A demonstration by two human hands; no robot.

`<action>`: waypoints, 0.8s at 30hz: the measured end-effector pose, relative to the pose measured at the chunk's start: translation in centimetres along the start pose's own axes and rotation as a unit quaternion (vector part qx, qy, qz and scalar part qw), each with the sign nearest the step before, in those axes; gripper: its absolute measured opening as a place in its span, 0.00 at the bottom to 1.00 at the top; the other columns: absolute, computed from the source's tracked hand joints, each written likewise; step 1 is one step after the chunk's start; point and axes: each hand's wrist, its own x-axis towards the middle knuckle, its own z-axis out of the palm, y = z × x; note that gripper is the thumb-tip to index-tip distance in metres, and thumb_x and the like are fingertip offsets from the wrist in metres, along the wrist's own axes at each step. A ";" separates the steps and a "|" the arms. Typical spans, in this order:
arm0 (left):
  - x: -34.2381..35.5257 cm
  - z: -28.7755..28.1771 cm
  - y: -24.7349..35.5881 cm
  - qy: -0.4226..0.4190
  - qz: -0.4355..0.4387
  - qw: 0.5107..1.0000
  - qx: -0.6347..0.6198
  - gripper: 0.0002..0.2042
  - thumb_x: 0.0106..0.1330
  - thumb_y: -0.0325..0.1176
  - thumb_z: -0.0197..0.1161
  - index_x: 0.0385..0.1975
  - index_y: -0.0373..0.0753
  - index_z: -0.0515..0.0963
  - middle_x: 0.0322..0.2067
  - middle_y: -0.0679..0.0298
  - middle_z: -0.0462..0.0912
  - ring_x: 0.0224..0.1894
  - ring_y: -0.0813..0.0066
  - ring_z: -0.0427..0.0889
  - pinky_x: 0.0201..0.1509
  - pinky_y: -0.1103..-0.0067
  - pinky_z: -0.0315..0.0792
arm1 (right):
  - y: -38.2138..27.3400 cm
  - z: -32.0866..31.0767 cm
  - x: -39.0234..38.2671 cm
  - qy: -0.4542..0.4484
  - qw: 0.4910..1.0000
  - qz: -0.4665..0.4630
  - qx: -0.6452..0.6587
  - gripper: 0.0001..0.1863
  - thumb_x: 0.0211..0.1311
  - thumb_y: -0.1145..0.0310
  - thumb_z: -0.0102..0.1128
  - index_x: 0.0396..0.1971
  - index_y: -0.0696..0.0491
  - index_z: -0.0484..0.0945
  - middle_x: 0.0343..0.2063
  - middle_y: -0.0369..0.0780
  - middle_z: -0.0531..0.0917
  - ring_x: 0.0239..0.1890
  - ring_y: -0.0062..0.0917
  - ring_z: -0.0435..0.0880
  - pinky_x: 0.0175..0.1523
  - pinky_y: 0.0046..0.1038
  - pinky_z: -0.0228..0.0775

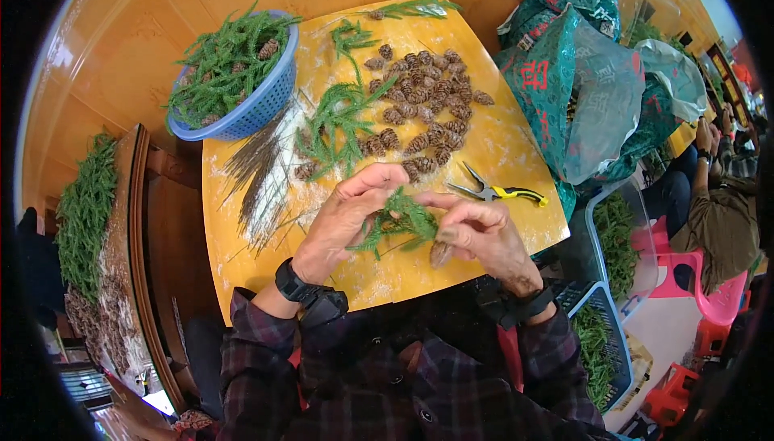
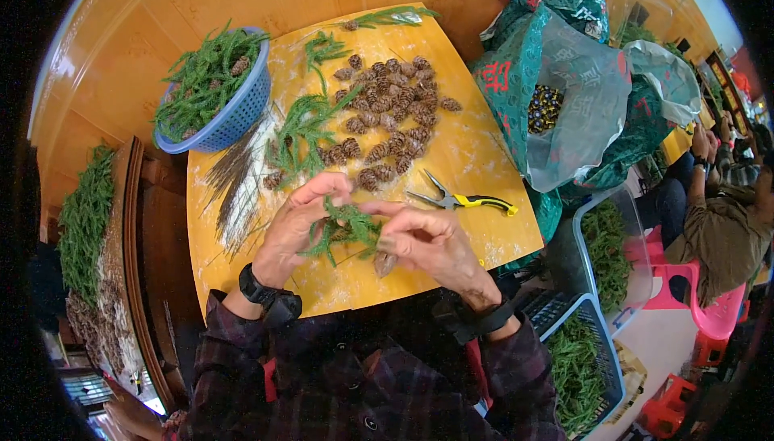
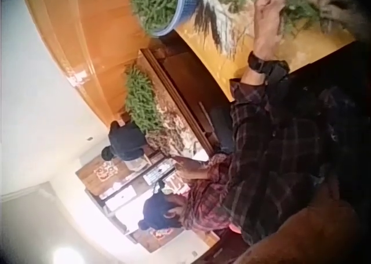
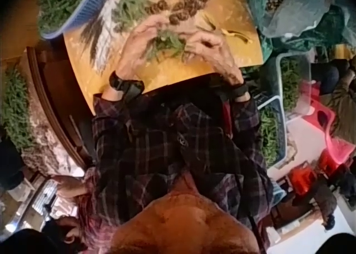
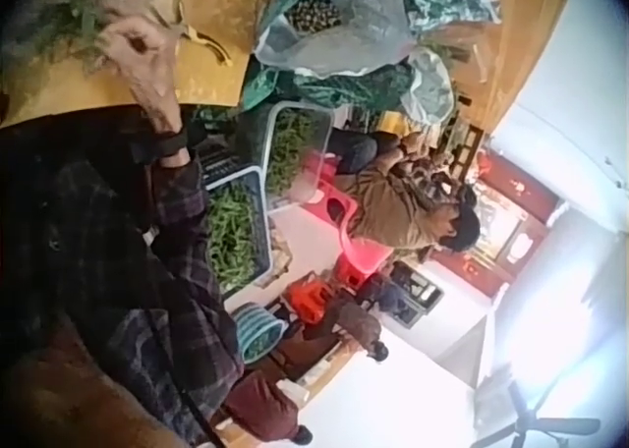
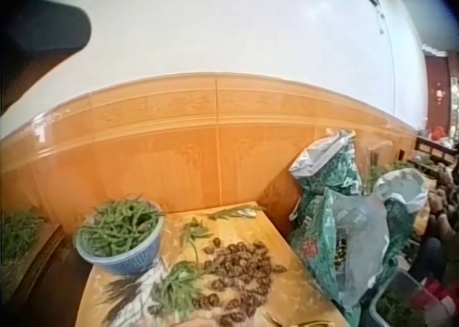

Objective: The person assembles a wreath by threading wire through pinecones and wrapping them around pine branches. They use pliers to cut and twist the wire, repeating the process to form a circular arrangement.

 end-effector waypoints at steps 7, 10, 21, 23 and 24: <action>0.0 -0.3 -0.1 0.068 -0.038 0.997 -0.017 0.11 0.66 0.27 0.52 0.47 0.35 0.72 0.39 0.66 0.77 0.38 0.81 0.76 0.43 0.83 0.71 | 0.6 -0.7 0.2 -0.026 0.999 -0.026 -0.020 0.02 0.57 0.76 0.60 0.29 0.58 0.79 0.46 0.47 0.79 0.31 0.19 0.81 0.31 0.19 0.69; 0.0 0.1 -0.2 0.089 -0.040 0.995 -0.029 0.12 0.67 0.26 0.50 0.48 0.34 0.71 0.38 0.66 0.77 0.38 0.81 0.75 0.44 0.83 0.72 | 1.3 0.0 0.5 -0.032 0.983 -0.106 -0.147 0.02 0.58 0.76 0.60 0.29 0.58 0.79 0.41 0.46 0.80 0.31 0.20 0.81 0.32 0.20 0.70; -0.1 0.9 0.7 0.041 -0.089 0.989 0.111 0.11 0.65 0.28 0.52 0.46 0.36 0.72 0.34 0.69 0.74 0.36 0.83 0.73 0.42 0.83 0.70 | 0.6 1.2 0.2 0.059 0.982 -0.086 -0.159 0.05 0.59 0.74 0.60 0.29 0.60 0.78 0.24 0.34 0.80 0.29 0.16 0.78 0.36 0.19 0.70; -0.6 1.9 0.8 0.003 0.024 0.966 0.258 0.10 0.65 0.30 0.55 0.44 0.36 0.72 0.35 0.68 0.74 0.37 0.80 0.73 0.42 0.82 0.69 | 1.2 1.0 0.2 0.073 0.984 -0.087 -0.135 0.05 0.60 0.73 0.60 0.29 0.60 0.78 0.22 0.33 0.79 0.25 0.15 0.77 0.32 0.17 0.69; -0.7 2.1 0.8 -0.016 0.080 0.941 0.327 0.10 0.64 0.31 0.56 0.43 0.37 0.72 0.35 0.67 0.73 0.37 0.79 0.73 0.42 0.82 0.69 | 1.4 0.9 0.2 0.080 0.985 -0.088 -0.123 0.05 0.61 0.72 0.60 0.30 0.59 0.78 0.21 0.32 0.79 0.23 0.14 0.76 0.30 0.16 0.68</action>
